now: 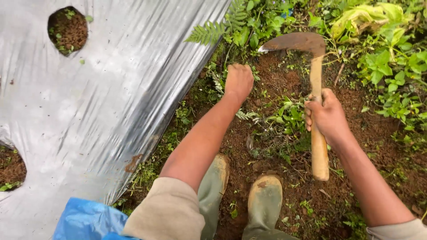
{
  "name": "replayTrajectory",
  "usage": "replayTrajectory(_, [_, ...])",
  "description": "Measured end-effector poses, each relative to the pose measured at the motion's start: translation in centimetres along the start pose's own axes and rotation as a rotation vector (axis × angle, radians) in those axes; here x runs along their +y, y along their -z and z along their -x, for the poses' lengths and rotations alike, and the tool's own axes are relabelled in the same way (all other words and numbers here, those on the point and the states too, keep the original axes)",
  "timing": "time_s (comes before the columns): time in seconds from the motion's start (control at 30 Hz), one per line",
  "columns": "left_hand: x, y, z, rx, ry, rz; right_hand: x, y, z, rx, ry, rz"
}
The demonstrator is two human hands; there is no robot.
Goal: The person uses a hoe to remove weeds from the soil between rows of plants covered with plastic mulch. They also pull weeds by hand and clear debris from around the base of a large leafy plant.
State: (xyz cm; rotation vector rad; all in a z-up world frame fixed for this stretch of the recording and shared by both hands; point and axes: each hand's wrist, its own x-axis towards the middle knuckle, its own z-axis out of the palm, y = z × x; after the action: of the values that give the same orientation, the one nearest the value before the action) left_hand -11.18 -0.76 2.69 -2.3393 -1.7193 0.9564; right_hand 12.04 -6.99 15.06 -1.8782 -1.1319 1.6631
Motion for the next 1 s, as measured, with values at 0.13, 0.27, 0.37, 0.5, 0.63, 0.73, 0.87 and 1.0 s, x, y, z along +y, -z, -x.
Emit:
replayTrajectory(0.13, [0.2, -0.3, -0.1, 0.042, 0.07, 0.085, -0.7, -2.2, -0.2, 0.164, 0.096, -0.245])
replayTrajectory(0.27, [-0.4, 0.2, 1.1, 0.06, 0.018, 0.197, 4.6, -5.0, -2.0, 0.205, 0.199, -0.311])
replayTrajectory(0.37, [-0.1, -1.5, 1.0, 0.234, 0.051, 0.281, 5.5, -4.8, -0.9, 0.011, 0.167, -0.115])
replayTrajectory(0.5, [-0.4, -4.2, -0.3, 0.269, 0.062, 0.366, 1.1, -2.9, 1.0, 0.12, 0.253, -0.169])
replayTrajectory(0.63, [-0.4, -2.6, 0.8, 0.295, 0.02, 0.378, 2.0, -3.6, -0.5, 0.29, 0.353, -0.206])
replayTrajectory(0.73, [0.1, -2.6, 0.8, 0.256, -0.018, 0.318, 5.5, -4.1, -1.6, 0.111, 0.25, -0.119])
replayTrajectory(0.87, [0.9, -2.4, 3.5, 0.223, -0.123, 0.281, 5.2, -2.6, -0.1, -0.001, 0.132, 0.119])
replayTrajectory(1.0, [0.4, -1.1, 5.5, 0.177, -0.067, 0.359, 2.9, -2.3, 0.2, 0.16, 0.348, 0.003])
